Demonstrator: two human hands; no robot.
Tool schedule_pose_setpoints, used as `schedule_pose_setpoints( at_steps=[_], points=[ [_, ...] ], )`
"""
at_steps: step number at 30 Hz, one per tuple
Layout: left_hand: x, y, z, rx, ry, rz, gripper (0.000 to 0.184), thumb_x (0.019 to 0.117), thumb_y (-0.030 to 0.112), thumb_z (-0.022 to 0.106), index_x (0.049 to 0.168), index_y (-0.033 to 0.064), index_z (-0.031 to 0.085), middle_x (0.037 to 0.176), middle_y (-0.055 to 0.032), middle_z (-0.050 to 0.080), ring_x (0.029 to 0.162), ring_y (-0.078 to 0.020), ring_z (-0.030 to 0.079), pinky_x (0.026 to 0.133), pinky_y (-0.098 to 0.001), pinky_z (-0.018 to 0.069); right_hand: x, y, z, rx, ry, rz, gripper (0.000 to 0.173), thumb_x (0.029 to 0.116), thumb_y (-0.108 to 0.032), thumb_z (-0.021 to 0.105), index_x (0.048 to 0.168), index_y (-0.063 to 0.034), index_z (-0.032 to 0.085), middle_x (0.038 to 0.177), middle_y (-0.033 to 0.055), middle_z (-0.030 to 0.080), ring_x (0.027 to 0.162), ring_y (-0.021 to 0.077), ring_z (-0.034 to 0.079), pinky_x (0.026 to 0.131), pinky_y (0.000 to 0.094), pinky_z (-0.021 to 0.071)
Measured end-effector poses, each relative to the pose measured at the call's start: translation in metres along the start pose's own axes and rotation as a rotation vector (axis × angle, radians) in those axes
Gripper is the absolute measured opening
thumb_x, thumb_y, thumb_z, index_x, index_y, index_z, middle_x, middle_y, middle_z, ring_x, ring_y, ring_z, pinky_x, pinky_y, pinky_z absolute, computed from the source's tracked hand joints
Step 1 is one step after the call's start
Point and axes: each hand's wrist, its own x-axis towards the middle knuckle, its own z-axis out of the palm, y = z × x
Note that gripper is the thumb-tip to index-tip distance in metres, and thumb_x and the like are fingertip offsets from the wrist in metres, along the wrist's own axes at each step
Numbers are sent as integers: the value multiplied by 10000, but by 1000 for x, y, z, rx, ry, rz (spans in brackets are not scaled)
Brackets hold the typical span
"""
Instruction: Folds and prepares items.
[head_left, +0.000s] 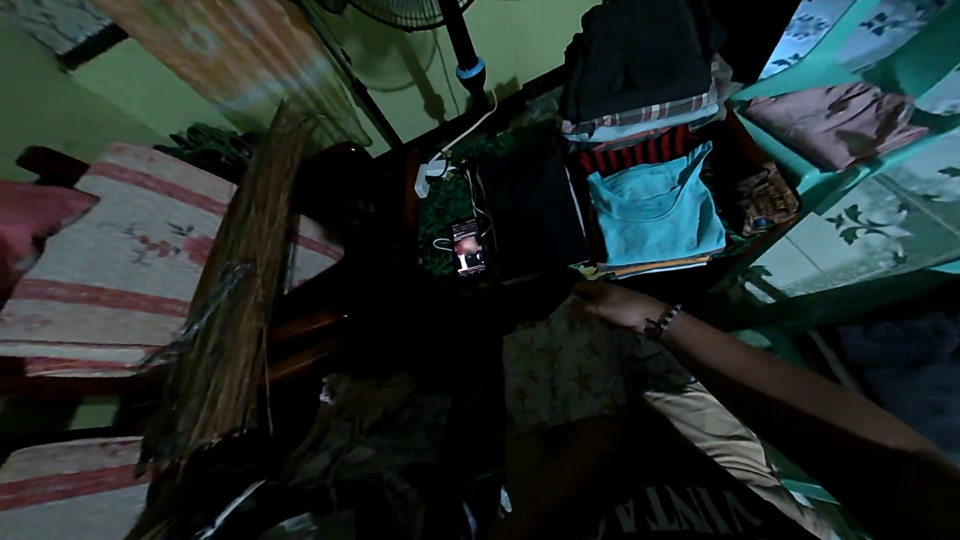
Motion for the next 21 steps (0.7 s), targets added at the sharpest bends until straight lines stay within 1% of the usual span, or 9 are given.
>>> schedule_pose_setpoints(
  at_steps=[2,4,6,8,10,12,14,16,21],
  points=[
    [-9,-2,0,-80,51,213,357,1095,207,468,1336,-37,567,1210,-214,638,1090,-272,633,977,-412,493,-1,-1,0,3,-4,-34,291,1020,-233,631,1238,-46,588,1056,125,633,862,174,599,755,360,512],
    [14,-49,7,-92,135,704,388,1070,244,489,1312,-47,576,1159,-206,668,1022,-245,677,880,-385,565,-1,1,0,-11,-15,-82,271,1015,-208,634,1225,-43,596,1067,115,640,893,163,611,795,359,523],
    [1,-60,-8,-151,114,626,431,1083,262,480,1450,47,548,1347,-179,635,1220,-267,629,1047,-465,486,-4,-1,1,-4,-28,-128,234,1007,-147,633,1206,-27,604,1058,112,638,891,150,604,803,345,521],
    [-9,-68,-26,-244,369,562,316,1065,251,532,1294,91,681,1158,-81,718,1038,-146,685,944,-357,552,-7,-4,3,15,-49,-186,161,1002,-104,625,1140,-21,611,959,78,618,808,112,566,734,301,491],
    [6,-81,-47,-300,736,618,273,994,161,629,1214,13,694,1081,-109,722,944,-130,685,868,-297,568,-6,-3,5,16,-93,-251,104,998,-71,612,1093,-30,611,938,52,615,808,89,575,742,278,503],
    [33,-100,-73,-251,891,549,574,913,261,754,1414,48,573,1249,-167,664,1089,-238,657,959,-410,544,-8,-7,5,-33,-140,-300,108,989,-38,608,1092,-16,625,998,83,633,878,120,599,807,314,522],
    [58,-118,-93,-286,787,551,966,827,337,834,1602,99,309,1466,-197,516,1305,-288,545,1078,-459,473,-14,-15,7,-100,-180,-348,94,989,-40,601,1076,-12,625,993,82,626,887,118,583,820,314,500],
    [76,-125,-103,-318,603,588,1142,763,252,891,1638,98,174,1607,-184,361,1433,-257,438,1158,-426,414,-18,-20,10,-146,-213,-418,118,981,-40,600,1084,0,640,989,85,634,881,110,584,825,301,500],
    [91,-120,-116,-170,338,628,995,757,81,879,1577,32,319,1333,-182,615,1160,-196,635,1009,-361,525,-36,-39,20,-303,-221,-463,214,976,42,562,1171,71,646,1159,213,657,1067,253,626,976,395,489]
  ],
)
